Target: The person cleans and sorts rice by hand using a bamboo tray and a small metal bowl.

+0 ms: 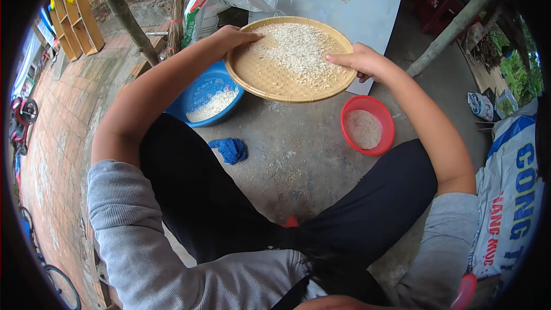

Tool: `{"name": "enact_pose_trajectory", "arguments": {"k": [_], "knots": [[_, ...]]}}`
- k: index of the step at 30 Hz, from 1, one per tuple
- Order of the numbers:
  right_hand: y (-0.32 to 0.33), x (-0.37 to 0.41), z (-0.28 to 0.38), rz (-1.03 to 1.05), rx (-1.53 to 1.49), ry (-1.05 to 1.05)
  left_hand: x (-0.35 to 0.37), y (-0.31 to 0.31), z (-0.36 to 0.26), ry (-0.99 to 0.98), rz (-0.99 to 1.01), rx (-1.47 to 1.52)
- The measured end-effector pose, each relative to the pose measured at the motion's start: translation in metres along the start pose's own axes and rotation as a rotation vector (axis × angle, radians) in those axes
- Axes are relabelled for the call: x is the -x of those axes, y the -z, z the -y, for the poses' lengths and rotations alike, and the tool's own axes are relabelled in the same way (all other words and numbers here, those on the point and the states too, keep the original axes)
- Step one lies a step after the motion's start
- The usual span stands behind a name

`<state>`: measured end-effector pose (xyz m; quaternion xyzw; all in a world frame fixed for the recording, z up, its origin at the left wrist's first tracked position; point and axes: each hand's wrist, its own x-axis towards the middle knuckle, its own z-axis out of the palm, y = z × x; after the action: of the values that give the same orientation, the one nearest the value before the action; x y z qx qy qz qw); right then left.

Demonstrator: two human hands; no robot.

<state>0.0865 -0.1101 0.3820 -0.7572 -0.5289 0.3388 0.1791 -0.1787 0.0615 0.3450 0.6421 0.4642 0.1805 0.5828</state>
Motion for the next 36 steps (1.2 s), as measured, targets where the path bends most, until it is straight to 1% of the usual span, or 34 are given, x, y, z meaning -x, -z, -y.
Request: {"name": "enact_pose_trajectory", "arguments": {"k": [3, 4, 5, 7, 8, 9, 10, 11, 13, 14, 15, 16, 17, 18, 19, 21, 22, 23, 24, 25, 27, 28, 29, 31, 32, 33, 34, 35, 36], "knots": [[0.026, -0.035, -0.050, -0.040, -0.050, -0.012, 0.002, -0.035, -0.003, -0.042, -0.082, -0.183], [0.027, -0.031, -0.059, -0.085, -0.212, 0.077, 0.015, -0.053, -0.010, -0.041, -0.019, -0.099], [0.027, -0.034, -0.062, -0.089, -0.210, 0.075, 0.026, -0.062, -0.023, 0.007, 0.002, -0.220], [0.027, -0.036, -0.061, -0.366, -0.013, 0.056, 0.030, -0.060, -0.025, -0.028, -0.047, -0.262], [0.028, -0.031, -0.056, -0.364, -0.004, 0.056, 0.015, -0.048, -0.017, -0.055, -0.043, -0.205], [0.022, -0.009, -0.027, -0.219, 0.052, 0.075, -0.002, -0.030, -0.006, -0.083, -0.041, -0.150], [0.018, 0.004, -0.010, -0.076, 0.104, 0.095, 0.003, -0.018, -0.010, -0.054, -0.057, -0.161], [0.015, 0.005, -0.008, -0.082, 0.104, 0.096, 0.003, -0.009, -0.008, -0.066, -0.012, -0.091], [0.010, 0.004, -0.009, -0.029, 0.096, 0.106, 0.000, -0.013, -0.008, -0.121, -0.067, -0.168], [0.014, -0.002, -0.018, -0.081, 0.158, 0.012, -0.003, -0.020, -0.007, -0.147, -0.102, -0.254], [0.018, -0.012, -0.036, -0.082, 0.147, 0.013, 0.003, -0.036, -0.009, -0.174, -0.139, -0.339], [0.023, -0.024, -0.057, -0.063, -0.049, 0.040, 0.012, -0.051, -0.012, -0.190, -0.164, -0.357], [0.027, -0.032, -0.068, -0.043, -0.241, 0.065, 0.036, -0.066, -0.027, -0.128, -0.115, -0.368], [0.029, -0.028, -0.064, -0.098, -0.128, 0.029, 0.038, -0.067, -0.031, -0.121, -0.116, -0.395], [0.026, -0.026, -0.060, -0.097, -0.126, 0.026, 0.040, -0.068, -0.032, -0.114, -0.117, -0.418], [0.012, -0.023, -0.044, -0.202, 0.112, -0.031, -0.003, -0.032, -0.009, -0.162, -0.078, -0.321], [0.007, -0.013, -0.029, -0.202, 0.116, -0.029, -0.007, -0.016, -0.008, -0.093, -0.094, -0.273], [0.002, 0.001, -0.010, -0.071, 0.099, 0.049, -0.009, 0.000, -0.001, -0.074, 0.018, -0.088], [0.000, 0.007, 0.000, 0.060, 0.080, 0.129, -0.007, 0.001, 0.001, -0.064, 0.011, -0.092], [0.002, 0.004, -0.002, 0.060, 0.074, 0.134, -0.006, 0.001, 0.002, -0.053, 0.004, -0.098], [0.010, -0.009, -0.020, 0.025, 0.114, 0.013, 0.003, -0.023, 0.000, -0.081, -0.105, -0.201], [0.016, -0.028, -0.045, -0.030, 0.035, -0.005, 0.001, -0.037, 0.003, -0.118, -0.141, -0.270], [0.018, -0.038, -0.057, -0.031, 0.033, -0.005, 0.021, -0.056, -0.009, -0.098, -0.144, -0.290], [0.020, -0.041, -0.062, -0.438, 0.243, -0.076, 0.039, -0.071, -0.021, -0.067, -0.106, -0.318], [0.020, -0.043, -0.063, -0.438, 0.250, -0.076, 0.027, -0.064, -0.013, -0.101, -0.108, -0.294], [0.015, -0.035, -0.050, -0.351, 0.219, -0.061, 0.011, -0.049, -0.003, -0.133, -0.111, -0.265], [0.010, -0.026, -0.036, -0.264, 0.186, -0.046, 0.006, -0.032, -0.004, -0.058, -0.058, -0.214], [0.004, -0.015, -0.023, -0.265, 0.190, -0.043, 0.003, -0.015, -0.002, 0.002, 0.016, -0.026], [-0.002, -0.003, -0.009, -0.093, 0.092, -0.003, 0.002, -0.006, -0.001, 0.015, 0.030, -0.014]]}}
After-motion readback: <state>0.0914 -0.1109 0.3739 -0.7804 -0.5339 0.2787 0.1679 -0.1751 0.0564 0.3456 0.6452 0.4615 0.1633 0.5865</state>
